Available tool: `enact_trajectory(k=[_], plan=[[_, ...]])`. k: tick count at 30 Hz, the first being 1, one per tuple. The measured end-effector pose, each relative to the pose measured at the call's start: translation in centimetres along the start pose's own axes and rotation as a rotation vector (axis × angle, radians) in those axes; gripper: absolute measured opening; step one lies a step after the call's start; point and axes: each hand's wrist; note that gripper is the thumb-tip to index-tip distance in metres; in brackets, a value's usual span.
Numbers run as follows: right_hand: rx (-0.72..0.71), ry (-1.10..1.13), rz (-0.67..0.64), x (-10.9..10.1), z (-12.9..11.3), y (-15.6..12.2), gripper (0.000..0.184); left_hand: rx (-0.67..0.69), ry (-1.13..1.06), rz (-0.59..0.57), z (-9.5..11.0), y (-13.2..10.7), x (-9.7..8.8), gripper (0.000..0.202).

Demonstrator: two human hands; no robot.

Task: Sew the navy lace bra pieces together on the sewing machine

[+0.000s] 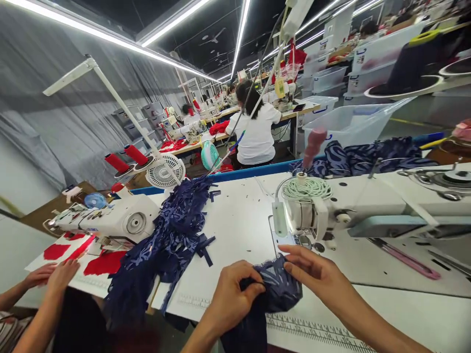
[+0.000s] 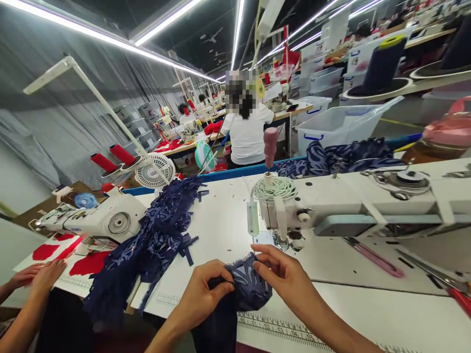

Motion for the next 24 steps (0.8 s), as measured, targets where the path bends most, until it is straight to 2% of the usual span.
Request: enact_trajectory(k=[3, 9, 15, 20, 24], plan=[[0.017, 0.122, -0.055, 0.0, 0.1, -0.4, 0.063, -0.026, 0.001, -0.053, 0.5, 0.5, 0.2, 0.014], [0.060, 0.181, -0.053, 0.8, 0.2, -1.0, 0.060, -0.097, -0.174, -0.054, 1.0, 1.4, 2.0, 0.006], [0.085, 0.122, 0.001, 0.5, 0.3, -1.1, 0.060, -0.157, -0.096, -0.006, 0.9, 1.8, 2.8, 0.005], [0.105, 0.138, 0.010, 0.1, 0.8, -1.5, 0.062, -0.074, -0.099, -0.015, 0.9, 1.4, 3.3, 0.007], [0.071, 0.132, 0.069, 0.5, 2.1, -2.4, 0.048, 0.190, 0.144, 0.057, 0.2, 1.1, 5.1, 0.016]])
Point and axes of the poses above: each hand's wrist, its own y-axis towards the middle knuckle, its own x-axis out of the palm, z = x × y, and after that the axes turned 1 degree about -z, right-handed
